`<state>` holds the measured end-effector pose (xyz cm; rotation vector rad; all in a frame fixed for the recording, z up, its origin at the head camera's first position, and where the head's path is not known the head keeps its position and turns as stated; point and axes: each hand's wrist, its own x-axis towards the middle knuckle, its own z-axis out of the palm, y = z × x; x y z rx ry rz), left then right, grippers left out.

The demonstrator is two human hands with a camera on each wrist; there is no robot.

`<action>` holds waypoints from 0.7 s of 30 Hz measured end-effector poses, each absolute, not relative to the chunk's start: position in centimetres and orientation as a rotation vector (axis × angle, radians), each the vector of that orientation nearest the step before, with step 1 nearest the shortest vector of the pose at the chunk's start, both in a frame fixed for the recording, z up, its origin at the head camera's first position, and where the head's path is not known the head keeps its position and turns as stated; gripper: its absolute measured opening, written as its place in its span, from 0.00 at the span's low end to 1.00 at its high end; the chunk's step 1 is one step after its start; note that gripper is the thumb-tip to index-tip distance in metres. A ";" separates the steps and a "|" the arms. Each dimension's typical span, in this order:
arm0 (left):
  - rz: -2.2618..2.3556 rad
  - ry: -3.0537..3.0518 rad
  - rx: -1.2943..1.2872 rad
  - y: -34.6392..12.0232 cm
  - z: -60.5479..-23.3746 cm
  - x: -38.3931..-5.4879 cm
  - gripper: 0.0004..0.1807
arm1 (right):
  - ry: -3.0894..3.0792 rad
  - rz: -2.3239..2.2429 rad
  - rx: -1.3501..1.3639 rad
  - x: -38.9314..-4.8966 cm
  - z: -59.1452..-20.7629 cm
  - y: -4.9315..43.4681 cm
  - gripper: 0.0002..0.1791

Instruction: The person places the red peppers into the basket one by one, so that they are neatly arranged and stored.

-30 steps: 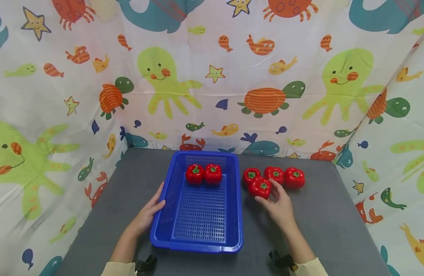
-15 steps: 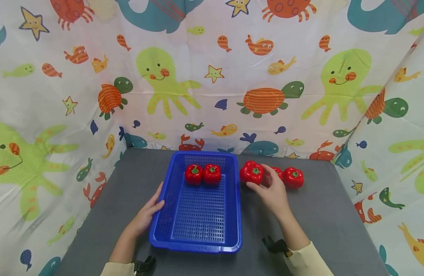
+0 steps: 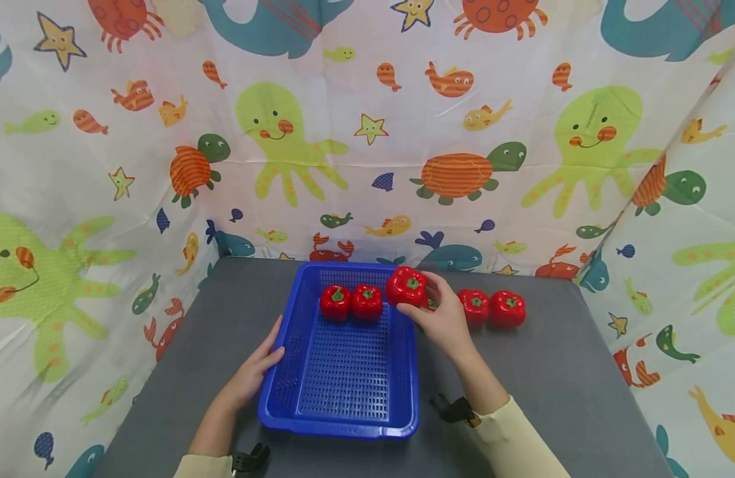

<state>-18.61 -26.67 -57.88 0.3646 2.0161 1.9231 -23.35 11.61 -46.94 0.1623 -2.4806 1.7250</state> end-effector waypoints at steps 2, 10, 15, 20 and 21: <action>1.921 2.016 0.369 -26.7 -57.9 -18.6 0.32 | -2.485 1.733 0.184 -23.5 -46.8 10.8 0.44; 1.933 2.003 0.376 -26.7 -57.9 -18.7 0.33 | -2.539 1.823 0.167 -24.5 -47.2 7.2 0.41; 1.950 1.985 0.378 -26.6 -57.6 -18.7 0.32 | -2.604 1.864 0.092 -25.3 -47.6 4.7 0.41; 1.953 1.980 0.357 -26.6 -57.6 -18.6 0.32 | -2.725 1.829 0.150 -25.5 -48.6 2.6 0.41; 1.956 1.976 0.352 -26.6 -57.6 -18.5 0.32 | -2.754 1.807 0.166 -25.4 -48.9 2.3 0.41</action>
